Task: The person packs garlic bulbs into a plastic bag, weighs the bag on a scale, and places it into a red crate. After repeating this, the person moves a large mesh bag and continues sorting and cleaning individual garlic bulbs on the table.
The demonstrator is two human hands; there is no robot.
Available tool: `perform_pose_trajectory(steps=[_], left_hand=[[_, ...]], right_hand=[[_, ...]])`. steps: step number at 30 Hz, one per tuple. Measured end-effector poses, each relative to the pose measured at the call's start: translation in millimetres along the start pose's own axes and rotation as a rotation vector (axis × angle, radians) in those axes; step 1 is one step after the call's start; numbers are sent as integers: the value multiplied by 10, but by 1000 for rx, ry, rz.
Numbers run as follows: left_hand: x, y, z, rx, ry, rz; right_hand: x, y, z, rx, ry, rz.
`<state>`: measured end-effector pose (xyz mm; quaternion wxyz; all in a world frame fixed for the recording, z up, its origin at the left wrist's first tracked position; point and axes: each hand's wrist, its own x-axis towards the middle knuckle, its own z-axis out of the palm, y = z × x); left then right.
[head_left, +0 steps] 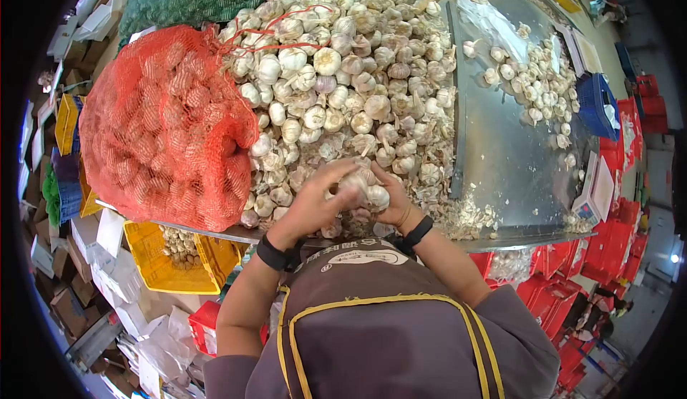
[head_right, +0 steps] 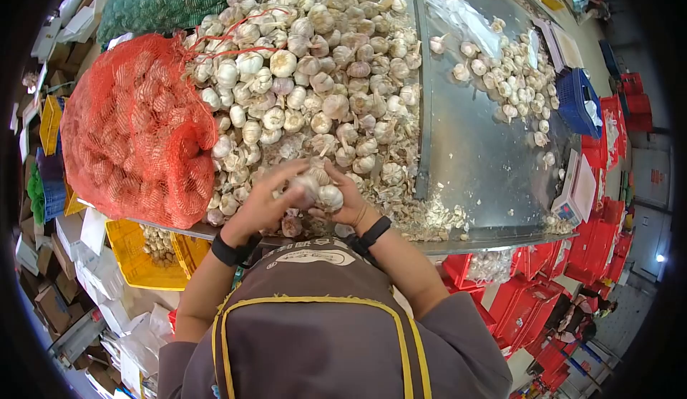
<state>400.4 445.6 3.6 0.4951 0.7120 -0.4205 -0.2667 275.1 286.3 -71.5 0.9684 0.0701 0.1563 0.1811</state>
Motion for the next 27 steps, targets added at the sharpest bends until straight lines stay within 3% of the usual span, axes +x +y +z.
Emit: perform_pose_trajectory(steps=[1,2,3,4,5,6,7,8,10,11,13,14,16,17,18,19,20,21,22,23,26,27], left_hand=[[4,-48,19,0,-1,2],[0,-87,19,-43,7,-108],[-5,-124,18,-87,13,-218],[2,-197,20,-176,61,-420],[-11,-298,24,-177,53,-420],[-25,-407,28,50,55,-300],[-28,-456,33,275,59,-176],[-17,-419,59,324,38,-189],[-3,-459,115,464,-17,-126],[24,-491,153,605,-69,-60],[68,-604,247,637,-82,7],[71,-734,291,674,-81,16],[167,-777,300,693,-151,-23],[192,-725,253,682,-228,-84],[206,-716,231,641,-172,-81],[220,-721,205,602,-117,-87],[235,-746,174,597,-130,-55],[240,-775,139,158,-69,-287],[277,-763,118,-283,-9,-519],[361,-436,105,-624,57,-601],[416,-477,141,-770,-145,-708],[418,-577,325,-184,-91,-517]], right_hand=[[9,19,-17,95,-118,-23],[-70,13,-18,-35,166,-103],[-132,-21,63,-31,167,-109],[-206,-110,123,-79,42,-117],[-298,-224,144,-128,-83,-124],[-450,-419,56,-116,-114,-183],[-686,-706,-181,-112,-137,-369],[-882,-931,-361,-107,-160,-555],[-1105,-985,321,300,-609,-598],[-1192,-1035,432,294,-610,-603],[-1396,-1129,580,225,-372,-1144],[-1497,-1226,338,180,-360,-1130],[-1360,-1255,96,23,-125,-1142],[-1214,-1263,-101,-234,39,-1115],[-1039,-1162,-207,-566,242,-1015],[-779,-960,70,-1032,726,-846],[-531,-842,-211,-1425,725,-973],[-422,-699,1,-1763,901,-705],[-331,-578,128,-2343,989,-750],[-213,-503,54,-2430,1035,-820],[-72,-434,228,-2476,1041,-654],[-4,-419,178,-2543,996,-565]])
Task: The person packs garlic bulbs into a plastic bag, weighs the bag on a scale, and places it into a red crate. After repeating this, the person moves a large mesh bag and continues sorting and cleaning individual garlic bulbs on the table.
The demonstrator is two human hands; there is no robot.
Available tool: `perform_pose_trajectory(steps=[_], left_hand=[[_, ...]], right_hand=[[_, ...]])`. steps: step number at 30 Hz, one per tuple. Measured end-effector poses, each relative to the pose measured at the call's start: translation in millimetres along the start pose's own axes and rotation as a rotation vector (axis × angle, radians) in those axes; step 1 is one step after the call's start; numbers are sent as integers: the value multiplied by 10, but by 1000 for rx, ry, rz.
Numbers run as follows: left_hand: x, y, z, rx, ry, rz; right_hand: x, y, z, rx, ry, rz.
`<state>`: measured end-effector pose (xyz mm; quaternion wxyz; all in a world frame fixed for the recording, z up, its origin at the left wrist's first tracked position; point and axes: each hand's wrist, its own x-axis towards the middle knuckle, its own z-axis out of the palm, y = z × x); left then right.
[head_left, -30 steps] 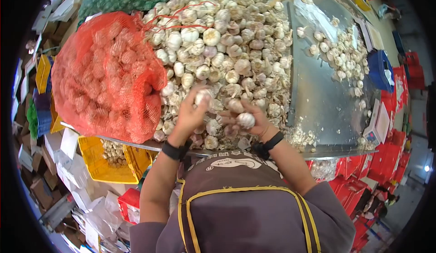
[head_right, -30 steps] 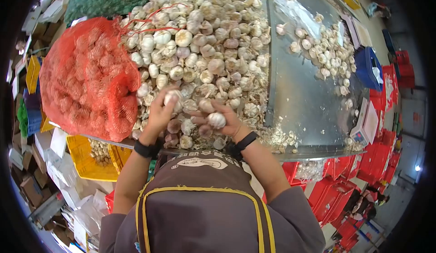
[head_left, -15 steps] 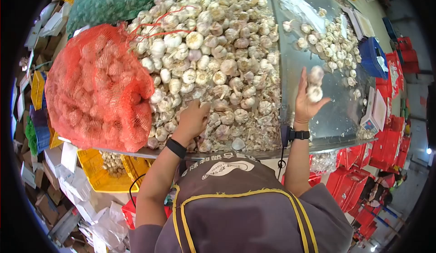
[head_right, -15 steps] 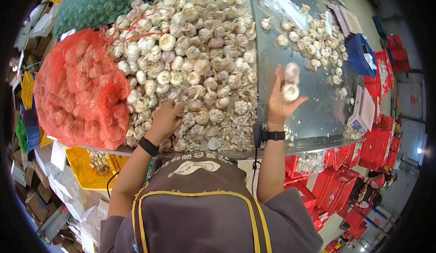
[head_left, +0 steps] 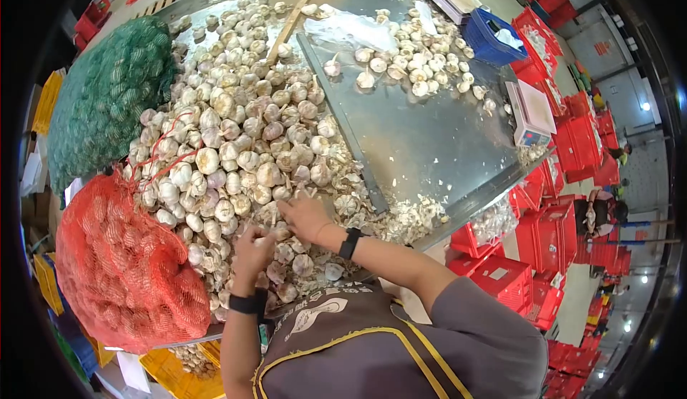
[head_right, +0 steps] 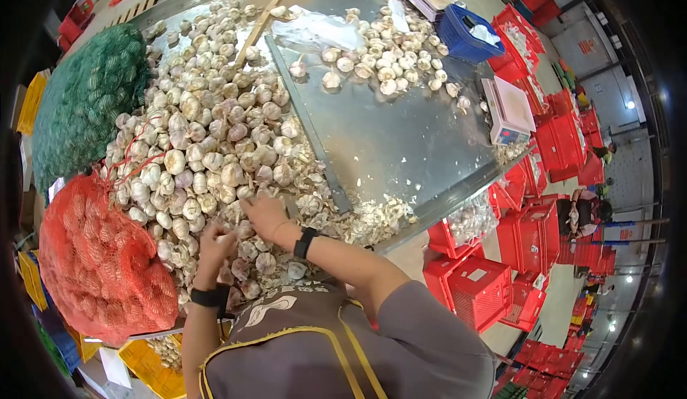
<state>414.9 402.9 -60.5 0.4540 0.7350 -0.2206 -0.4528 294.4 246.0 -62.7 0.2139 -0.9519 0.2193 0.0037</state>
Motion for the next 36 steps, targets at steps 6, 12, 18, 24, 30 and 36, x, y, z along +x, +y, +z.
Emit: perform_pose_trajectory(steps=[6,12,18,24,30,36], left_hand=[[29,242,314,876,53,154],[44,186,311,1054,-6,169],[28,-317,-102,371,70,158],[-513,44,-290,-885,-318,9],[-690,-103,-270,-1177,-346,12],[-762,-121,-321,-1198,-166,-70]], right_hand=[[-93,50,145,-20,-29,-105],[-223,418,-257,1171,-76,311],[-358,1081,-222,1785,-308,433],[-237,318,-283,50,-90,151],[-90,207,-210,56,-258,114],[-210,521,-206,802,-272,239]])
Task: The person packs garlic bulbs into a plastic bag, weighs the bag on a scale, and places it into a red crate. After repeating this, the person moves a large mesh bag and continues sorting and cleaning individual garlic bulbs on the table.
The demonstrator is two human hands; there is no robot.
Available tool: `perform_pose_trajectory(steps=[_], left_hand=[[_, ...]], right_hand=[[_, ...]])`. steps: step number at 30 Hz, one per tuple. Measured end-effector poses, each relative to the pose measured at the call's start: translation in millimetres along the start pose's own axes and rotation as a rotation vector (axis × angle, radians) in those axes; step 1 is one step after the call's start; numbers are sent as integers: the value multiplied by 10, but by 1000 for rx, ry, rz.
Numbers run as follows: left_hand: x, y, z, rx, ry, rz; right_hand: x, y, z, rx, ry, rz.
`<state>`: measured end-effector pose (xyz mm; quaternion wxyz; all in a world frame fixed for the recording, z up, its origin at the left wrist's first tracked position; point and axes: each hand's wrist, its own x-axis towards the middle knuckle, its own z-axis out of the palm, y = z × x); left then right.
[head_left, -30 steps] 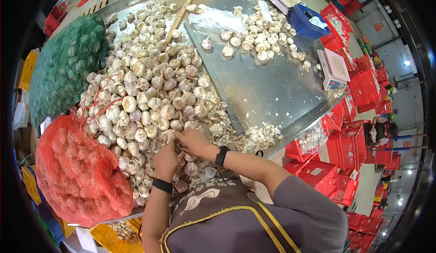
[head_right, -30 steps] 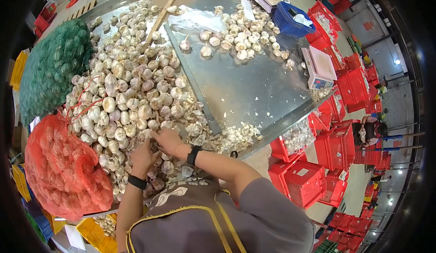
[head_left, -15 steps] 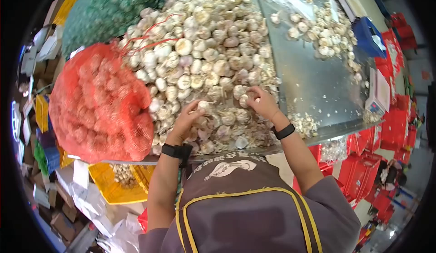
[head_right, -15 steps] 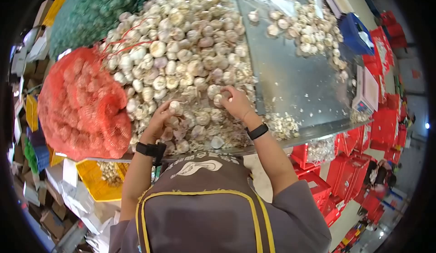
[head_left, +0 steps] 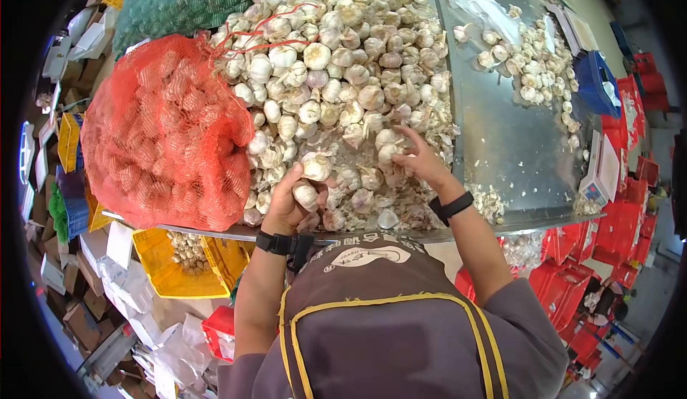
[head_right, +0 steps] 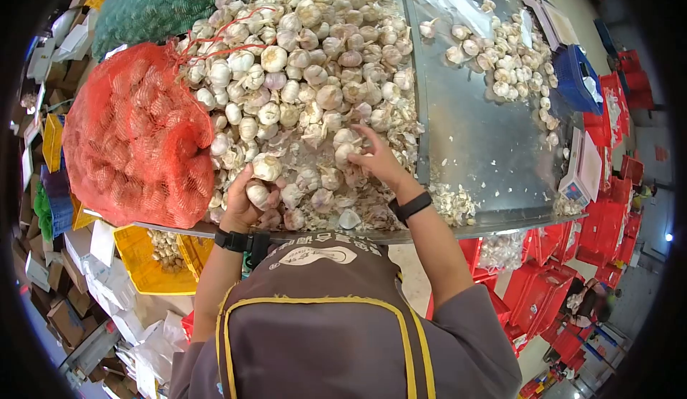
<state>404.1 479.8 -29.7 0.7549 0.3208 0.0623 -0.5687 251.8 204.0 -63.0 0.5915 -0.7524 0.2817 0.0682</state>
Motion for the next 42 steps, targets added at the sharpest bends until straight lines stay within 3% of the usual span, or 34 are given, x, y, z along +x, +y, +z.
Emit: perform_pose_trajectory(steps=[2,3,4,6,8,10,14,18,25,30,33,37,39,42], left_hand=[[7,12,111,8,45,-4],[23,6,157,31,73,-29],[52,-11,214,55,98,-56],[118,-72,341,63,139,-78],[136,-101,449,169,122,-73],[137,-100,596,244,176,-79],[168,-115,696,348,213,-13],[189,-130,669,348,230,117],[156,-67,568,406,223,147],[239,-132,530,927,187,129],[298,-127,524,1057,202,142],[323,-122,463,1193,214,211],[297,-129,422,1234,218,255],[260,-150,312,1351,279,337]], right_hand=[[-131,-118,-21,740,-265,139],[-147,-102,66,984,-324,99],[-194,-96,101,986,-319,97],[-295,-117,157,1294,-538,134],[-288,-91,305,1300,-527,87],[-237,-27,436,1317,-455,173],[-165,146,552,1534,-505,242],[-180,112,548,1610,-599,199],[-162,276,461,1783,-730,66],[-170,-66,358,1560,-792,-2],[-203,-216,381,1270,-552,67],[-141,-247,360,970,-497,62],[-149,-382,365,652,-412,152],[-185,-468,382,778,-479,162]])
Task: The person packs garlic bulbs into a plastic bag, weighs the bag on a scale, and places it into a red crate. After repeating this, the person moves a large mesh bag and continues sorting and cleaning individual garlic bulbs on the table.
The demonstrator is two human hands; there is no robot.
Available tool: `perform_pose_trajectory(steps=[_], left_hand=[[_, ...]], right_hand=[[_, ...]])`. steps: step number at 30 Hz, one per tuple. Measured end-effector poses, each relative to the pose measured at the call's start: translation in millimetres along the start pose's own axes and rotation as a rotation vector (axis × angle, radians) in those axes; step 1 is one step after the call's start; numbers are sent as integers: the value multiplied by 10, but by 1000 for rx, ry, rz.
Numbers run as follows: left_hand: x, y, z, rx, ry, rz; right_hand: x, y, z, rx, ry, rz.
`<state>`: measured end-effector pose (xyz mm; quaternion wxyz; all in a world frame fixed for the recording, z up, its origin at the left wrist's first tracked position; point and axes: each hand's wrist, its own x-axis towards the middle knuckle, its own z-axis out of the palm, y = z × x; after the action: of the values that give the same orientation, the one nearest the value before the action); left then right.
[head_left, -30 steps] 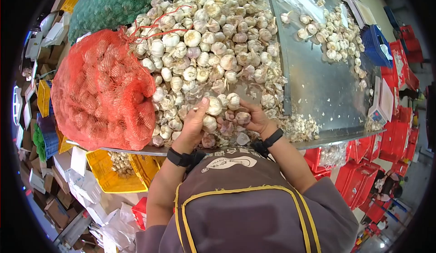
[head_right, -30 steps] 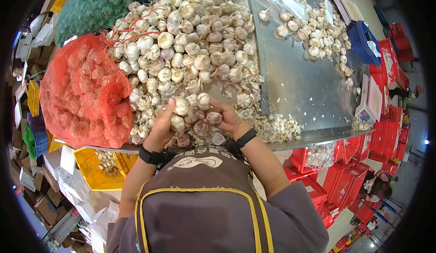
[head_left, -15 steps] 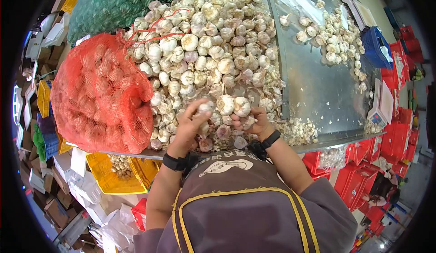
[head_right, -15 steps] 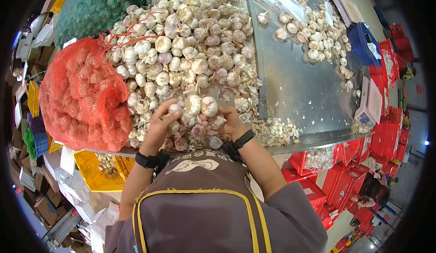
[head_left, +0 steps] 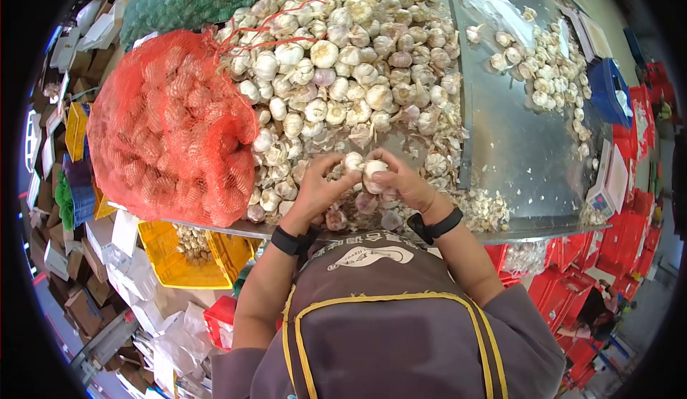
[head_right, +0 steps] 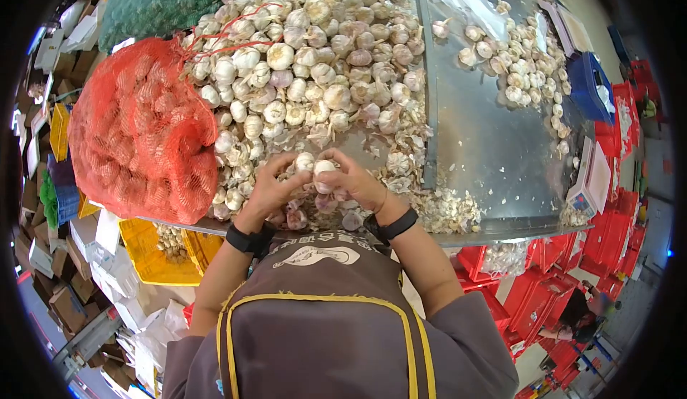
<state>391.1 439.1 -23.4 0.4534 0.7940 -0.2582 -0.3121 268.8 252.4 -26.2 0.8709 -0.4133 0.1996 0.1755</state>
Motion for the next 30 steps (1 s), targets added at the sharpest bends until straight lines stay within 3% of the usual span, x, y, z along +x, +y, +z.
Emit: perform_pose_trajectory(steps=[2,4,7,8,9,11,12,13,14,16,18,19,21,23,24,26,27,28,30], left_hand=[[-56,-41,-53,-673,-137,-457],[-238,-92,-200,-781,-196,-484],[-669,-257,-401,-1125,-142,-326],[-838,-307,-419,-1197,114,-393],[-1042,-443,-650,-1236,-23,-284],[-1442,-361,-1009,-1128,324,-299],[-1716,-577,-1199,-1279,396,-94],[-1945,-655,-1401,-1346,707,-145],[-2067,-669,-1605,-1486,954,66],[-2605,-1153,-2036,-1406,973,122],[-2675,-1222,-2133,-1181,1399,-36],[-2655,-1259,-2120,-1182,1405,-33],[-2507,-1331,-2023,-1070,1121,-4],[-1821,-370,-1465,-739,1013,-47],[-1565,-31,-1232,-715,877,-102],[-1218,160,-722,-508,546,-145],[-971,255,-574,-42,422,273],[-820,368,-384,-89,212,242],[-674,564,-196,339,156,478]], right_hand=[[11,44,43,125,-116,-18],[57,97,120,256,-231,-29],[175,175,173,491,-471,-56],[205,186,167,485,-476,-46],[221,198,167,515,-452,-4],[269,249,140,545,-427,47],[306,281,110,585,-450,62],[329,302,97,625,-471,77],[329,286,122,623,-472,87],[358,215,201,723,-505,136],[430,244,193,780,-597,163],[417,189,264,821,-576,216],[408,188,341,860,-548,267],[404,235,411,965,-584,337],[394,237,440,959,-583,342],[378,231,505,864,-614,349],[367,244,492,859,-607,366],[384,343,389,854,-615,369],[410,567,110,985,-246,274]])
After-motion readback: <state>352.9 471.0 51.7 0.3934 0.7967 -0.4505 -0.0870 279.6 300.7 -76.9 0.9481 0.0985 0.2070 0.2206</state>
